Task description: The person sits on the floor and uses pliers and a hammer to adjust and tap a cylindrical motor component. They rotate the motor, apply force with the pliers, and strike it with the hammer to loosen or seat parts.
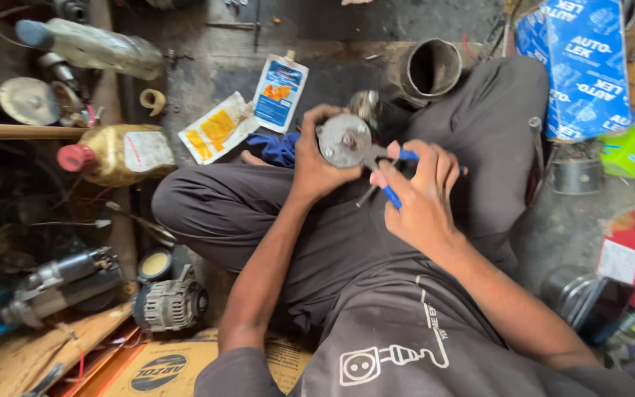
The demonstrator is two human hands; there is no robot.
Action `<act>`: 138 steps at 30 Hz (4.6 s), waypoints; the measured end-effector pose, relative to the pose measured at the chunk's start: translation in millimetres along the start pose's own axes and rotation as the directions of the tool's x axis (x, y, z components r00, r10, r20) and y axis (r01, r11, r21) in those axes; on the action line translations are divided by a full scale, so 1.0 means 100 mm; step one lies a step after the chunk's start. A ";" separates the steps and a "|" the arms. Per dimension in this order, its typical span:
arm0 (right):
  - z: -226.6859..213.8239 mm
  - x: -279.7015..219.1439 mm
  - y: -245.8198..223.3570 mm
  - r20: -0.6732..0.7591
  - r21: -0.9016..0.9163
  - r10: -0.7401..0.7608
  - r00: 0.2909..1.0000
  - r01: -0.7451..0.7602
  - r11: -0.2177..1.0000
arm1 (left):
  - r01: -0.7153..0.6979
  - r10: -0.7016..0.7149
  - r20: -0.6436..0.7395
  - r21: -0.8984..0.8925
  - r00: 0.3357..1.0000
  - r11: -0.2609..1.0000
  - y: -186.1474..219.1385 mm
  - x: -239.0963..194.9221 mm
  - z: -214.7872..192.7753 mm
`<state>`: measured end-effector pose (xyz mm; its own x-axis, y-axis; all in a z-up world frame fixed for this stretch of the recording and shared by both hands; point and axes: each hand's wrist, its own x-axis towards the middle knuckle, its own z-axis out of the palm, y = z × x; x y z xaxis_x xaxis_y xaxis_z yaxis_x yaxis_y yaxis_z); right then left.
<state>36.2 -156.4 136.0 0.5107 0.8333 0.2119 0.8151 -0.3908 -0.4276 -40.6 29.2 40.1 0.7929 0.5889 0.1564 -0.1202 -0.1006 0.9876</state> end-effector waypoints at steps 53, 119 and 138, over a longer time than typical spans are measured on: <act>-0.15 0.39 0.34 0.037 -0.200 -0.129 0.991 0.134 0.971 | -0.013 0.015 -0.020 0.125 1.000 0.992 -0.03 0.20 0.06; 0.19 1.01 2.35 0.955 0.129 0.157 0.252 -0.829 0.544 | 0.566 -0.578 0.098 0.125 0.810 0.815 -0.61 0.02 0.24; 0.10 1.07 2.27 0.964 0.182 0.079 0.255 -0.843 0.507 | 0.499 -0.517 0.141 0.147 0.844 0.854 -0.60 0.08 0.22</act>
<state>273.0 -152.2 53.1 -0.0684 0.5586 -0.8266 -0.0667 -0.8292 -0.5549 -13.8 22.7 -17.8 0.8157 0.4361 -0.3799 0.3808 0.0894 0.9203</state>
